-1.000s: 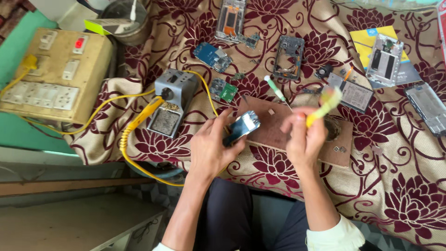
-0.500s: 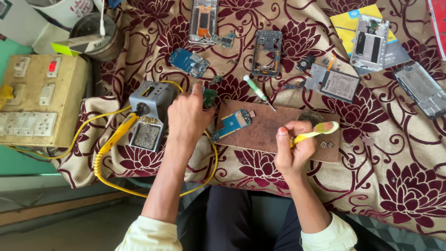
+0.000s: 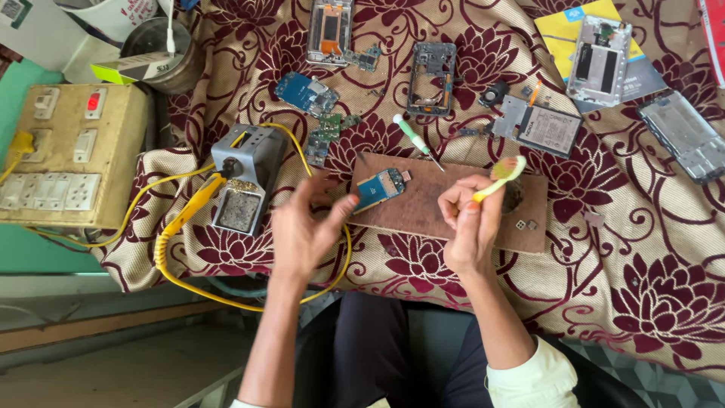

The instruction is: The person uses a small screwdriver to remove screws from a disassembled mobile phone chassis. They then use a toothbrush to clean the interior of the chassis and a small circuit board.

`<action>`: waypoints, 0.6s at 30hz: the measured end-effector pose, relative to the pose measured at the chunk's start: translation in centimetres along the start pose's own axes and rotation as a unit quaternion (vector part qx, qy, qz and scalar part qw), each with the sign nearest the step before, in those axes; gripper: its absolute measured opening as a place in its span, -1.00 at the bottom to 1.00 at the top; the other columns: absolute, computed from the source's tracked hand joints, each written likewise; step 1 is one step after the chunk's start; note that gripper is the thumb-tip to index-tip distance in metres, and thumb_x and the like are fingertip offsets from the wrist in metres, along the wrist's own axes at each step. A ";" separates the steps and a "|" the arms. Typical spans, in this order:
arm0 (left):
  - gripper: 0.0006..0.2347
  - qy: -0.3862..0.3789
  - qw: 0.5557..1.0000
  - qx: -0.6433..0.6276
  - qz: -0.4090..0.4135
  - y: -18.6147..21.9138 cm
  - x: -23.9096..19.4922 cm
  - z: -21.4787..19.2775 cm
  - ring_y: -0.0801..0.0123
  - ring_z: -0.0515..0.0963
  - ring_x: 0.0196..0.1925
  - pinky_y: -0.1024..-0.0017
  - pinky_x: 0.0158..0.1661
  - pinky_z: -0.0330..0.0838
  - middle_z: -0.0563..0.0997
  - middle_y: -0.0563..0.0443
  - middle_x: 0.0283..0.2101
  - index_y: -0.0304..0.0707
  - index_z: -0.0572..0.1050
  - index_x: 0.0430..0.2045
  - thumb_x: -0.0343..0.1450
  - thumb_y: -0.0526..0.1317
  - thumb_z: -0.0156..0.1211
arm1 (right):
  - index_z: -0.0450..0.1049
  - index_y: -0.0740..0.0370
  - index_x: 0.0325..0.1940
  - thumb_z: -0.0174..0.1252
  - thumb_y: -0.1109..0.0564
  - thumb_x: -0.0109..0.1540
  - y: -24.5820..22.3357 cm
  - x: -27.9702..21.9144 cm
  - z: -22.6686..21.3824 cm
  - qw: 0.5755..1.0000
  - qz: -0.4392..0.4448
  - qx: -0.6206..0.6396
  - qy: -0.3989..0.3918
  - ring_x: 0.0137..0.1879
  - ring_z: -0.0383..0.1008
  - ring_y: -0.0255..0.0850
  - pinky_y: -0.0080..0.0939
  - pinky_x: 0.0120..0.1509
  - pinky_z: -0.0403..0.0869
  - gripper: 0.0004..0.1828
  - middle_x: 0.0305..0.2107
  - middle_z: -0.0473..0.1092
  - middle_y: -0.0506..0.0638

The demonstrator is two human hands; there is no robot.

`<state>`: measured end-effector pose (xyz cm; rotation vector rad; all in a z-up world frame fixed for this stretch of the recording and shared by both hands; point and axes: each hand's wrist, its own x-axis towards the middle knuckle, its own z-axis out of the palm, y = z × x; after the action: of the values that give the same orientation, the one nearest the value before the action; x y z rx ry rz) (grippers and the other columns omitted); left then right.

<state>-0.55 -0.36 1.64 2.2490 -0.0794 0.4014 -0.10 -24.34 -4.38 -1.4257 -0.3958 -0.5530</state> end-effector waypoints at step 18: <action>-0.80 0.041 0.996 0.037 0.066 -1.6 -3.7 1.9 0.22 0.57 -0.33 0.30 -0.24 0.43 0.60 -0.01 -0.43 -0.20 0.72 -0.16 0.39 -0.18 0.37 | 0.61 0.24 0.12 0.16 0.33 0.26 -13.9 -2.4 -7.0 0.840 0.098 -0.534 0.020 -0.30 0.55 -0.12 -0.17 -0.18 0.47 -0.65 -0.25 0.54 0.13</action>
<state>-3.23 -0.99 -1.82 2.3051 -0.1732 0.5755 -10.53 -31.72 4.75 -2.4882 0.1616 -0.6641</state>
